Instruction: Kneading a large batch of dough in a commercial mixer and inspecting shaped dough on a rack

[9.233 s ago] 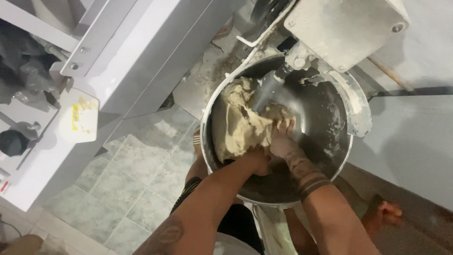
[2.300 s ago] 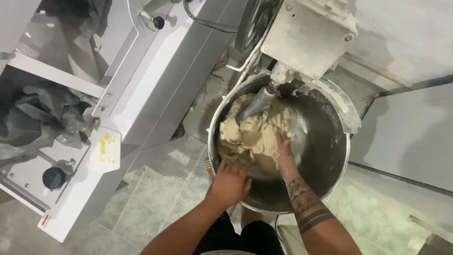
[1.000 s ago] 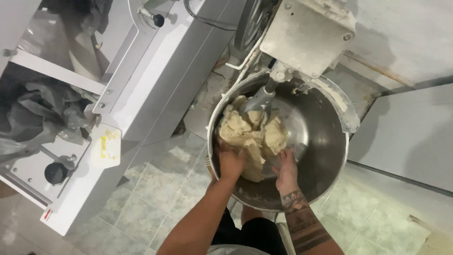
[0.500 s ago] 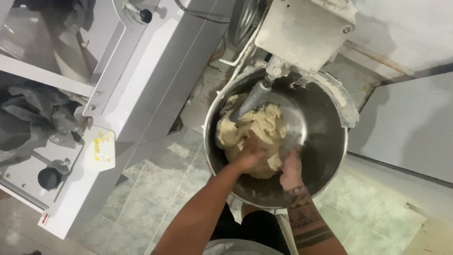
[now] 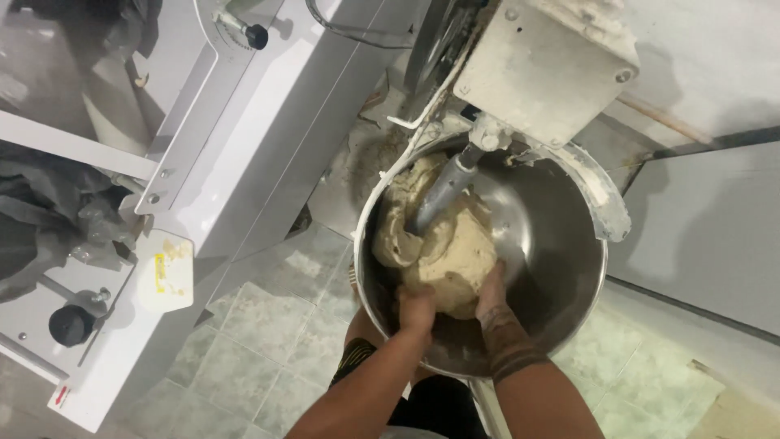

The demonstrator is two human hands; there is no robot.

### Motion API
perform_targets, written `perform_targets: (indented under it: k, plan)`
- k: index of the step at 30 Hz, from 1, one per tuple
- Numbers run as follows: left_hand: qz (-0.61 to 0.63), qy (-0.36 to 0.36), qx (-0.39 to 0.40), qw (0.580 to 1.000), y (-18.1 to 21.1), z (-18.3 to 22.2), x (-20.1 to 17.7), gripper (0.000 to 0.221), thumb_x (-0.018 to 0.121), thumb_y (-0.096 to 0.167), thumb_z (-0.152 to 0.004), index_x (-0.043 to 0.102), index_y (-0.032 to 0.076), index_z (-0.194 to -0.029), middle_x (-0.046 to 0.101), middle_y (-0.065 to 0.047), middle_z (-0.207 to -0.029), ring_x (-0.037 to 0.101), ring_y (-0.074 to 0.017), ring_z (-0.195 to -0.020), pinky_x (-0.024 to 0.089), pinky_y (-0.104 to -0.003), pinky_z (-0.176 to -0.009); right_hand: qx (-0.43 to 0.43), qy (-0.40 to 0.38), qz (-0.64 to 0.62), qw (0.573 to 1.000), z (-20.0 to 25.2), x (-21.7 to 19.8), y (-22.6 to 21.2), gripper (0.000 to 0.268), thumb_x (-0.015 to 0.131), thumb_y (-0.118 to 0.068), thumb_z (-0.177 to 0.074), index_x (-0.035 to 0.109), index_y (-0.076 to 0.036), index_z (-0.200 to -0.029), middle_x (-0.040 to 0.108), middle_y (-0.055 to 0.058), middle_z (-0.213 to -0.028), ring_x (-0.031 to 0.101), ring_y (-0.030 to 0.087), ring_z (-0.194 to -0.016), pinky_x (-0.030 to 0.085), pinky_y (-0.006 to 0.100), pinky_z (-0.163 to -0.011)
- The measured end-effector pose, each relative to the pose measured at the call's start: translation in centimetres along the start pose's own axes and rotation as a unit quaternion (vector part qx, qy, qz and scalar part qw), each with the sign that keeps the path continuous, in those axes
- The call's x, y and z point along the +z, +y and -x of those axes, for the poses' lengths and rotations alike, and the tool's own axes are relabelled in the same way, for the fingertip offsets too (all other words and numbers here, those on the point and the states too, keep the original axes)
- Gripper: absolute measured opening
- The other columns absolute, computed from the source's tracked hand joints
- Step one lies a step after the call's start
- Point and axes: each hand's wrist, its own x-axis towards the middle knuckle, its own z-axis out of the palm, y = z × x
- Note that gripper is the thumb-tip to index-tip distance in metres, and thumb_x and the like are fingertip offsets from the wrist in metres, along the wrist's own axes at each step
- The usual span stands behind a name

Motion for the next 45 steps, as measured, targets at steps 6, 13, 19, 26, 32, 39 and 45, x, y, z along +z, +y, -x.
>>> perform_targets:
  k: [6,13,19,26,32,39,45]
  plan:
    - [-0.124,0.013,-0.146,0.981,6.5,3.4,-0.8,0.074,0.065,0.053,-0.082,0.063,0.005,-0.138,0.069,-0.015,-0.132,0.065,-0.0304,-0.125,0.056,-0.043,-0.102,-0.051,-0.059,0.046,0.996,9.3,0.9,-5.1,0.1,0.03,-0.083,-0.093,0.039,-0.01,-0.16,0.049,0.019,-0.15,0.051,0.034,-0.135,0.043,0.043,-0.105]
    - [0.088,0.044,-0.203,0.974,8.8,6.4,1.1,0.093,0.078,0.051,-0.079,0.048,0.007,-0.155,0.052,-0.019,-0.155,0.047,-0.0317,-0.145,0.042,-0.046,-0.116,-0.07,-0.01,0.145,0.987,-9.1,-3.5,1.9,0.092,0.027,-0.086,-0.098,0.06,-0.008,-0.134,0.06,0.021,-0.12,0.061,0.036,-0.1,0.048,0.048,-0.086]
    - [0.258,0.025,-0.173,0.95,12.0,12.3,0.3,0.081,0.082,0.038,-0.084,0.05,0.0,-0.147,0.053,-0.026,-0.145,0.05,-0.0409,-0.139,0.045,-0.056,-0.111,0.028,-0.069,0.255,0.964,10.1,0.2,-6.3,0.095,0.025,-0.08,-0.097,0.022,-0.015,-0.165,0.03,0.014,-0.167,0.038,0.033,-0.149,0.031,0.049,-0.121]
    - [0.156,-0.111,-0.049,0.98,9.3,9.2,-1.8,0.018,0.063,0.025,-0.097,0.066,0.007,-0.093,0.058,-0.005,-0.074,0.063,-0.0218,-0.071,0.05,-0.04,-0.068,0.074,-0.112,-0.138,0.981,13.9,0.5,-7.2,0.101,0.045,-0.079,-0.089,0.032,-0.011,-0.162,0.041,0.012,-0.163,0.041,0.031,-0.149,0.034,0.045,-0.124]
    - [0.144,-0.083,-0.121,0.979,15.6,18.1,-6.7,0.051,0.057,0.031,-0.089,0.064,0.017,-0.137,0.071,-0.006,-0.102,0.07,-0.0159,-0.084,0.051,-0.027,-0.068,0.006,-0.048,-0.299,0.953,2.1,-3.4,-3.9,0.073,0.044,-0.06,-0.09,0.052,-0.017,-0.149,0.06,0.01,-0.146,0.061,0.029,-0.13,0.051,0.042,-0.101]
    - [-0.144,-0.058,0.122,0.98,15.7,14.3,-9.3,0.05,0.064,0.034,-0.094,0.062,0.02,-0.142,0.062,-0.012,-0.139,0.059,-0.0313,-0.133,0.053,-0.044,-0.107,-0.143,-0.116,-0.334,0.924,-3.4,-2.5,-4.3,0.053,0.066,-0.062,-0.09,0.054,-0.015,-0.111,0.033,0.002,-0.106,0.042,0.021,-0.106,0.037,0.042,-0.11]
    - [-0.506,0.125,0.466,0.715,15.2,15.0,-11.3,0.033,0.066,0.041,-0.086,0.074,0.021,-0.111,0.072,-0.006,-0.102,0.074,-0.0313,-0.088,0.053,-0.052,-0.089,-0.173,-0.307,-0.184,0.918,-0.1,-0.4,-8.0,0.116,0.048,-0.081,-0.094,-0.009,-0.007,-0.163,0.015,0.015,-0.148,0.033,0.026,-0.128,0.03,0.055,-0.126]
